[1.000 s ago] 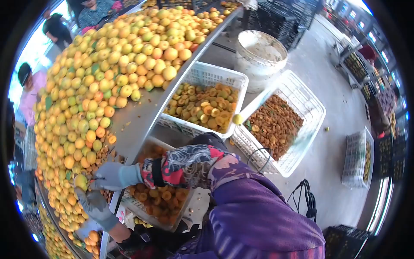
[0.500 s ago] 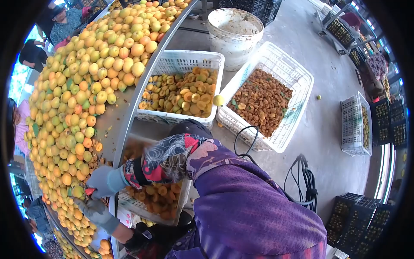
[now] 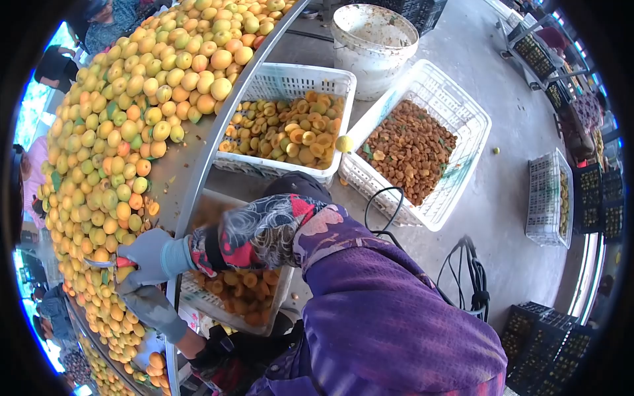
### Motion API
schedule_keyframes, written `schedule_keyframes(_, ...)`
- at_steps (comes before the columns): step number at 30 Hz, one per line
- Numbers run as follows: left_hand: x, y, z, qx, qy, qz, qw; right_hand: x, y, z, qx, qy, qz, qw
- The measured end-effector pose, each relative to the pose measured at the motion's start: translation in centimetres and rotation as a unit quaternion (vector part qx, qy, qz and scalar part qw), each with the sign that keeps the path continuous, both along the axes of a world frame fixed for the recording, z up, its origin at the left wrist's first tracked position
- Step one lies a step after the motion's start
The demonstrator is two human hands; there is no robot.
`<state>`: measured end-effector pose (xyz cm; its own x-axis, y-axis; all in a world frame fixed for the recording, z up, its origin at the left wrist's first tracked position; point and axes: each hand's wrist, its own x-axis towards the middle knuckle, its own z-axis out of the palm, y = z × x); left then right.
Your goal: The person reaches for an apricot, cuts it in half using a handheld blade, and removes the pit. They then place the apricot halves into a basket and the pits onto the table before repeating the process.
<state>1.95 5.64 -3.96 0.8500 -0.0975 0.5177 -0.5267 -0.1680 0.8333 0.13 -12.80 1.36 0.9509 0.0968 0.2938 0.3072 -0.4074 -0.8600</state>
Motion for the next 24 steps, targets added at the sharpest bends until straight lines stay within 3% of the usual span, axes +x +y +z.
schedule_keyframes(1, -0.4, -0.7, 0.3, 0.0, 0.0, 0.002, 1.0, 0.1, -0.1, -0.1, 0.0, 0.0, 0.002, 1.0)
schedule_keyframes(2, -1.1, -2.0, 1.0, 0.141, -0.076, 0.114, 0.981, 0.2, -0.2, -0.2, 0.02, 0.0, 0.012, 1.0)
schedule_keyframes(3, -1.5, -2.8, 1.5, 0.279, -0.148, 0.22, 0.923, 0.3, -0.1, -0.3, 0.042, 0.0, 0.023, 0.999)
schedule_keyframes(7, -1.2, -2.0, 1.8, 0.379, -0.265, 0.223, 0.858, 0.1, 0.0, -0.3, 0.072, 0.016, 0.058, 0.996)
schedule_keyframes(9, 0.0, -0.3, -0.2, 0.3, -0.325, 0.193, 0.876, 0.5, 0.0, -0.5, 0.052, -0.022, 0.065, 0.996)
schedule_keyframes(10, -0.9, -1.4, 1.0, 0.277, -0.269, 0.096, 0.917, 0.4, -0.2, -0.2, 0.056, -0.028, 0.061, 0.996)
schedule_keyframes(11, -2.0, -3.6, 2.0, 0.077, -0.105, 0.102, 0.986, 0.5, -0.4, -0.4, 0.081, -0.045, 0.077, 0.993)
schedule_keyframes(12, -2.4, -5.5, 2.9, -0.138, 0.05, 0.11, 0.983, 0.8, -0.3, -0.8, 0.111, -0.063, 0.102, 0.987)
schedule_keyframes(13, -2.1, -5.1, 3.7, 0.063, -0.151, 0.099, 0.981, 1.0, 0.0, -1.1, 0.115, -0.094, 0.093, 0.985)
schedule_keyframes(14, -2.0, -4.4, 4.3, 0.277, -0.319, 0.081, 0.903, 1.0, 0.3, -1.4, 0.123, -0.122, 0.086, 0.981)
schedule_keyframes(15, -2.5, -5.2, 2.5, -0.004, -0.091, 0.11, 0.99, 0.9, 0.1, -1.0, 0.134, -0.088, 0.109, 0.981)
schedule_keyframes(16, -2.3, -2.2, 0.4, 0.237, -0.172, 0.142, 0.945, 0.8, 0.0, -0.6, 0.142, -0.053, 0.127, 0.98)
schedule_keyframes(19, -2.8, -4.2, 3.5, 0.271, -0.175, 0.155, 0.934, 0.2, 0.2, 0.4, 0.109, -0.072, 0.125, 0.984)
schedule_keyframes(20, -2.9, -4.8, 3.9, 0.096, -0.016, 0.083, 0.992, -0.1, 0.3, 0.8, 0.135, -0.056, 0.119, 0.982)
schedule_keyframes(21, -3.0, -4.8, 4.2, -0.091, 0.138, 0.001, 0.986, -0.4, 0.2, 1.1, 0.159, -0.04, 0.108, 0.981)
schedule_keyframes(22, -3.1, -4.6, 4.3, -0.095, 0.136, 0.008, 0.986, -0.5, 0.0, 1.3, 0.125, -0.031, 0.108, 0.986)
schedule_keyframes(23, -3.2, -4.4, 4.4, -0.153, 0.209, -0.031, 0.965, -0.1, -0.1, 0.7, 0.121, -0.029, 0.114, 0.986)
schedule_keyframes(24, -3.4, -4.2, 4.5, -0.21, 0.279, -0.072, 0.934, 0.5, 0.0, -0.4, 0.086, -0.118, 0.101, 0.984)
